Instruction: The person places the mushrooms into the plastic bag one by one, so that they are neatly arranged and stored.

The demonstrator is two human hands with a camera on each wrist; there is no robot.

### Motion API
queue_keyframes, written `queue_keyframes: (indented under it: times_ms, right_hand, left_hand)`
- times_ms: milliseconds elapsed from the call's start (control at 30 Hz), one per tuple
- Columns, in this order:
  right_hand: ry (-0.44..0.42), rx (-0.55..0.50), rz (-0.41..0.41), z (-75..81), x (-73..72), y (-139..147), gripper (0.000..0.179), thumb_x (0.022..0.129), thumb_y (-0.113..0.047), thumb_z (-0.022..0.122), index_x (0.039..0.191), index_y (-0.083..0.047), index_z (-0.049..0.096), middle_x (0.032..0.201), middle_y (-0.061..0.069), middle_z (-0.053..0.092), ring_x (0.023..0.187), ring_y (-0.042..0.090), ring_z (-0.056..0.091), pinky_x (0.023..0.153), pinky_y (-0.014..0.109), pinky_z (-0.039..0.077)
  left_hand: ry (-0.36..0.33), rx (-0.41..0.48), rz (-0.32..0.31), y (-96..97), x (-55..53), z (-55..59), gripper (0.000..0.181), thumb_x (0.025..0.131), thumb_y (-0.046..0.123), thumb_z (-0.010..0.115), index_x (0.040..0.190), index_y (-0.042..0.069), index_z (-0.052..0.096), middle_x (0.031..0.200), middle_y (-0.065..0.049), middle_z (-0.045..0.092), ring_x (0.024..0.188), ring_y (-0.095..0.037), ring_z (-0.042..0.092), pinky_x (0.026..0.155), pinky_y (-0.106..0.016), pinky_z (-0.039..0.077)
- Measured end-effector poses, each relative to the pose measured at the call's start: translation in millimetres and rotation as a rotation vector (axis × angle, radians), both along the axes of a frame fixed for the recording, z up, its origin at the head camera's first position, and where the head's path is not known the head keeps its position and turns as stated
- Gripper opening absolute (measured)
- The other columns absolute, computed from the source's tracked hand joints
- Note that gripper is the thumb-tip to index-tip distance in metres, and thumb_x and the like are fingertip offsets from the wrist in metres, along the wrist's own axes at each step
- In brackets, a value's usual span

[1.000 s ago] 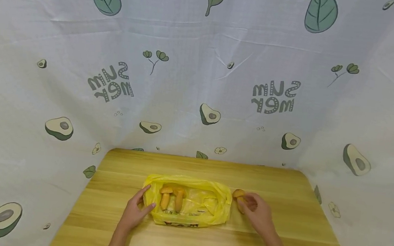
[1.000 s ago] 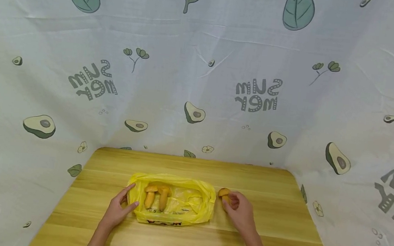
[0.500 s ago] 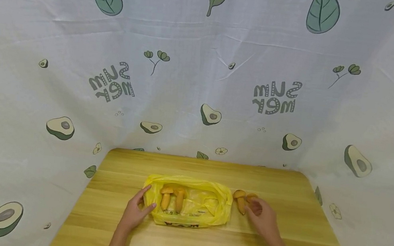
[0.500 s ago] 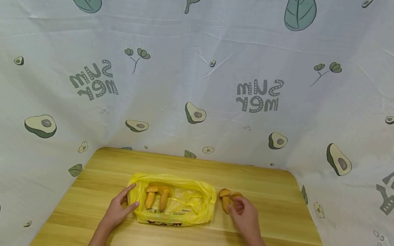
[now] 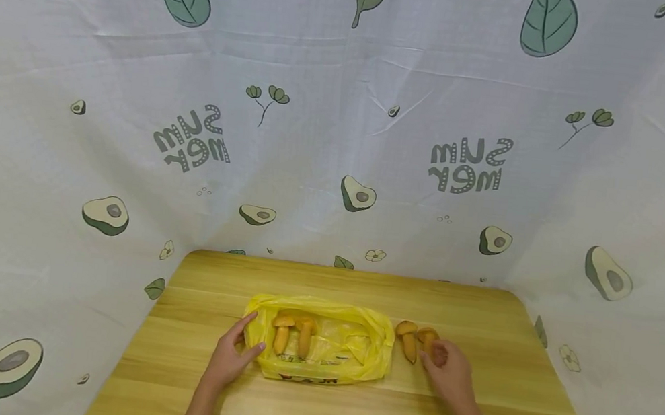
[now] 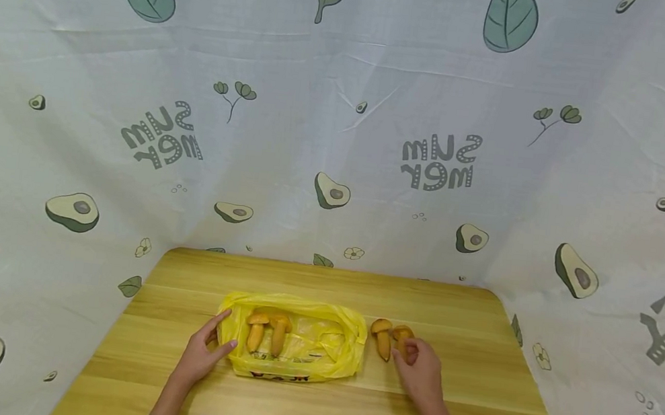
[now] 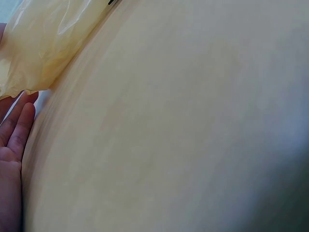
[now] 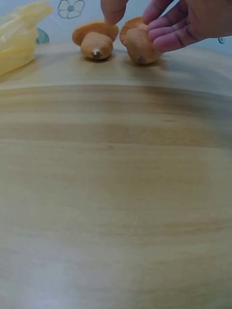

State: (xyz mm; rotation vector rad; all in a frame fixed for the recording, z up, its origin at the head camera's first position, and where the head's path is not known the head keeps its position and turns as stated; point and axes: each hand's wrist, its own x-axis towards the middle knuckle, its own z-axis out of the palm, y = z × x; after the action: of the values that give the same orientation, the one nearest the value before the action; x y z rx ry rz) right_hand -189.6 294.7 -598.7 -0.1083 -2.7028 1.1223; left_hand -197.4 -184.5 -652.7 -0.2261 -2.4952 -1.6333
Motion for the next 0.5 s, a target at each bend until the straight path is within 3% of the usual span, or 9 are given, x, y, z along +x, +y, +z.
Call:
queue_keyframes:
  times_ms: [367,400,500]
  right_hand:
    - [-0.097,0.022,-0.011,-10.0,-2.9,6,0.048,0.095,-0.024,0.075,0.126,0.011,0.06,0.113,0.028,0.068,0.097,0.034,0.068,0.077,0.035,0.056]
    - [-0.103,0.021,-0.007,-10.3,-2.8,7,0.049,0.095,-0.023,0.075,0.126,0.011,0.059,0.113,0.028,0.068,0.097,0.034,0.068,0.078,0.035,0.057]
    - [-0.118,0.018,0.006,-11.6,-3.3,7,0.05,0.095,-0.022,0.075,0.127,0.012,0.058,0.113,0.028,0.067,0.096,0.034,0.069,0.077,0.033,0.057]
  left_hand:
    - [0.0,0.011,-0.007,1.1,0.1,1.6,0.071,0.094,0.026,0.078,0.156,0.017,0.046,0.16,-0.012,0.046,0.136,-0.035,0.057,0.108,-0.043,0.05]
    - [0.0,0.012,-0.008,2.2,2.0,6.9,0.071,0.094,0.024,0.078,0.156,0.015,0.046,0.159,-0.014,0.046,0.135,-0.036,0.057,0.108,-0.044,0.05]
    - [0.004,0.013,-0.011,2.4,2.7,7.5,0.071,0.093,0.023,0.078,0.156,0.014,0.046,0.159,-0.016,0.046,0.134,-0.036,0.058,0.107,-0.048,0.05]
